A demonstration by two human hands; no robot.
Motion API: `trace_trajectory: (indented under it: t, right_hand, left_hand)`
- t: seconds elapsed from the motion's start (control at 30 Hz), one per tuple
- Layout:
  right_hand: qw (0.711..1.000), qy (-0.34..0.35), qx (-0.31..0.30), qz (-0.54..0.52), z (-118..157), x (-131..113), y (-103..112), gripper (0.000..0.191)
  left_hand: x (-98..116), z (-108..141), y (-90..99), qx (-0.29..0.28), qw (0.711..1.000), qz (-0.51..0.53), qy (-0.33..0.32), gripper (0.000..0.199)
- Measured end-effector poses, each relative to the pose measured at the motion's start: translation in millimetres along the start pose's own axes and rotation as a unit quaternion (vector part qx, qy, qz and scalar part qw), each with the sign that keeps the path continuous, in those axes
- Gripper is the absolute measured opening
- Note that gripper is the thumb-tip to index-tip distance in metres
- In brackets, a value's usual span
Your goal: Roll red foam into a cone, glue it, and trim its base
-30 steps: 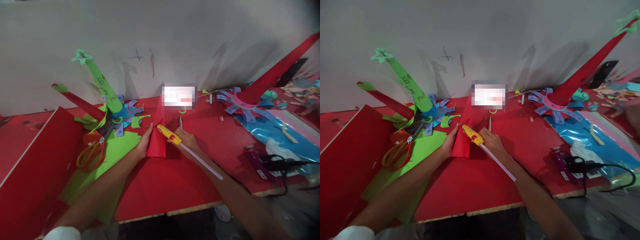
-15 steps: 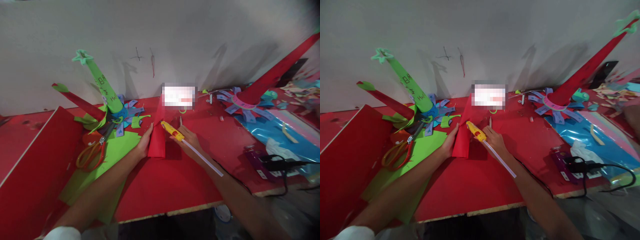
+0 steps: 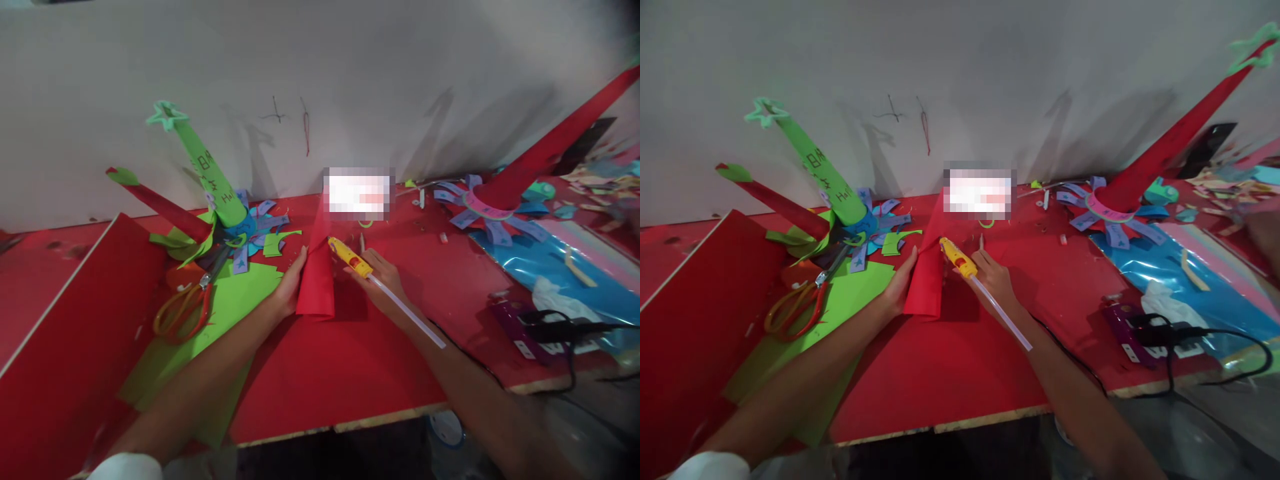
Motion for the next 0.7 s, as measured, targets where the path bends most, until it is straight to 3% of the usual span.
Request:
trace_trajectory:
  t: [0.23,0.47,0.7]
  right_hand:
    - [0.999,0.050,0.013,-0.002,-4,-3,4,0.030]
    - [0.997,0.039,-0.052,-0.045,-3,-14,9,0.029]
    - [0.988,0.115,-0.075,-0.068,1,-15,7,0.025]
  left_hand:
    - [-1,0,-1.6,-0.010,0.997,-0.004,-0.071,0.045]
    - [1,-5,7.1,0.016,0.998,-0.003,-0.055,0.049]
    - [-1,-4,2.6,0.001,0.998,0.029,-0.053,0.046]
Point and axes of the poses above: each hand's wrist, its own z-axis away from the middle knuckle, its own y-axis out of the back of the hand, x = y × z, the point moved 3 cm from there along -z, towards the middle knuckle, and after that the axes turned 13 degrees about z, right-handed, at the moved point
